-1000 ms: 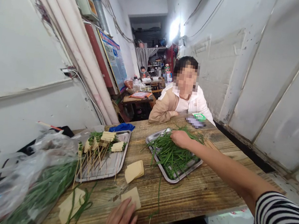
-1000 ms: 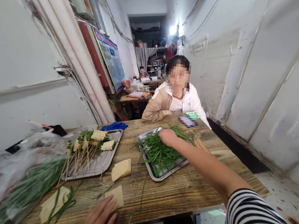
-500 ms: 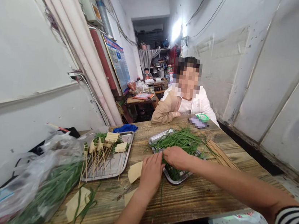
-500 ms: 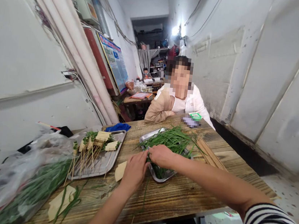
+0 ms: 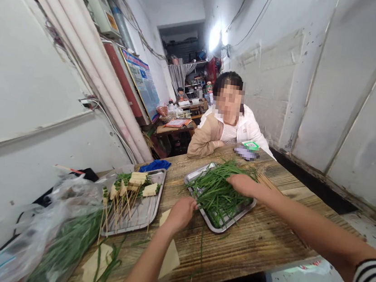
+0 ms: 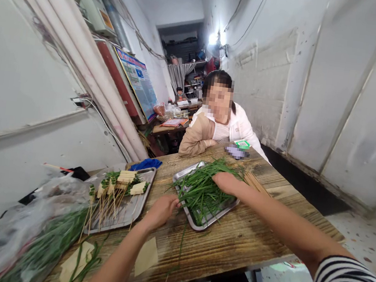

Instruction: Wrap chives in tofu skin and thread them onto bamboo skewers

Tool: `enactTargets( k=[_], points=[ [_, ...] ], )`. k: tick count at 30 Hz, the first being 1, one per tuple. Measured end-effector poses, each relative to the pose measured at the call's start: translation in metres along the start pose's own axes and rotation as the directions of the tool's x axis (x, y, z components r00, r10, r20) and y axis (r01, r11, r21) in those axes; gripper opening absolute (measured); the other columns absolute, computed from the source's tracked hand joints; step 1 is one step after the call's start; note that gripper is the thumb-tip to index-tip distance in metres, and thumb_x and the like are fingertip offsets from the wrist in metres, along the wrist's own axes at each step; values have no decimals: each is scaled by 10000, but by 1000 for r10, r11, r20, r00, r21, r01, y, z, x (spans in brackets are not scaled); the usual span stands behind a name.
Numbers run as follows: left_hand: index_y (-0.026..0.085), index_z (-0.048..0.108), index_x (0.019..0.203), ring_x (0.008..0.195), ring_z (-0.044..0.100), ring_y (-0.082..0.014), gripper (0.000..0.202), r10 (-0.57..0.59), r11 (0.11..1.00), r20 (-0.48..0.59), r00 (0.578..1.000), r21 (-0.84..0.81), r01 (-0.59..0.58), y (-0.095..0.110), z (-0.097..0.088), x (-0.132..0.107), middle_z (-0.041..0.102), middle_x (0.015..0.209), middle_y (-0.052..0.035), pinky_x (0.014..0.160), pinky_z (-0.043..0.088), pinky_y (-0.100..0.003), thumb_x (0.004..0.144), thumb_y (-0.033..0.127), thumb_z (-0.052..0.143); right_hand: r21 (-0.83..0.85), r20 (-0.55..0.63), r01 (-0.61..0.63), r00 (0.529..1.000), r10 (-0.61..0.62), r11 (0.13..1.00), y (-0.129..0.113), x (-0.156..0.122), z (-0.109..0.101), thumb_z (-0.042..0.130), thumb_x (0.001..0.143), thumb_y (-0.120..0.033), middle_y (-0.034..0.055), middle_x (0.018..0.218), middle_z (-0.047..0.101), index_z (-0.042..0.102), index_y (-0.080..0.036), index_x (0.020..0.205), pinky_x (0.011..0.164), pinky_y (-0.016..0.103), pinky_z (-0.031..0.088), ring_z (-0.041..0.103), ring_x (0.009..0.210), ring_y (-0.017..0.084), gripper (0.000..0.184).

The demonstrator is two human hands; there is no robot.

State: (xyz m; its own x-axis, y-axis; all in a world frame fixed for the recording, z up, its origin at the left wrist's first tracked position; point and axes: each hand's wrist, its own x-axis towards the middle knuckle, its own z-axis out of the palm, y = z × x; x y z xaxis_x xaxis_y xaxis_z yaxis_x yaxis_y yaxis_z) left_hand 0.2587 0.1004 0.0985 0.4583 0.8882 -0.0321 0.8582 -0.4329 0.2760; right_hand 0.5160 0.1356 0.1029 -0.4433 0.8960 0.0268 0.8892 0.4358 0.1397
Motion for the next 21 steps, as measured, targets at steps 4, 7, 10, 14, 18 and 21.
enactTargets(
  k=[4, 7, 10, 14, 18, 21],
  points=[
    [166, 627, 749, 756, 591, -177, 290, 55, 998, 23, 998, -29, -54, 2, -2, -5, 670, 785, -72, 692, 381, -261, 877, 180, 368, 89, -103, 87, 992, -78, 992, -35, -7, -34, 504, 880, -303, 108, 990, 665, 664, -179, 1025, 734, 257, 439, 621, 932, 217, 249],
    [165, 630, 787, 752, 591, -190, 258, 84, 995, 12, 996, -47, -83, 10, -4, -8, 675, 808, -87, 665, 374, -269, 871, 191, 388, 145, -30, 248, 969, -246, 958, -77, -6, -50, 601, 823, -344, 122, 992, 678, 678, -162, 1018, 703, 249, 438, 629, 921, 230, 278],
    [174, 626, 831, 782, 592, -186, 252, 120, 990, -6, 993, -73, -120, 15, -10, -16, 678, 855, -79, 677, 382, -265, 885, 210, 383, 160, 61, 253, 962, -265, 954, -98, -2, -56, 539, 861, -306, 146, 908, 698, 710, -130, 936, 653, 245, 425, 645, 868, 232, 256],
    [179, 625, 824, 783, 581, -175, 281, 209, 968, -33, 977, -138, -212, 12, -16, -28, 669, 840, -62, 710, 400, -266, 905, 236, 362, 220, 69, 311, 941, -333, 925, -97, 0, -58, 565, 835, -287, 131, 841, 710, 726, -141, 905, 624, 237, 410, 648, 810, 217, 228],
    [183, 634, 886, 865, 575, -187, 310, 256, 937, -125, 959, -210, -278, 6, -19, -35, 662, 911, -70, 785, 418, -291, 919, 303, 349, 486, -38, 308, 942, -332, 818, -90, -2, -58, 585, 789, -173, 58, 684, 693, 718, -120, 771, 594, 208, 413, 624, 664, 151, 144],
    [175, 630, 851, 838, 567, -178, 361, 182, 925, -266, 947, -280, -256, 7, -18, -38, 647, 863, -67, 787, 423, -290, 927, 352, 324, 844, 11, 67, 990, -143, 532, -92, -3, -57, 559, 797, -167, -17, 517, 606, 667, -109, 695, 494, 182, 426, 561, 472, 97, 159]
  ],
)
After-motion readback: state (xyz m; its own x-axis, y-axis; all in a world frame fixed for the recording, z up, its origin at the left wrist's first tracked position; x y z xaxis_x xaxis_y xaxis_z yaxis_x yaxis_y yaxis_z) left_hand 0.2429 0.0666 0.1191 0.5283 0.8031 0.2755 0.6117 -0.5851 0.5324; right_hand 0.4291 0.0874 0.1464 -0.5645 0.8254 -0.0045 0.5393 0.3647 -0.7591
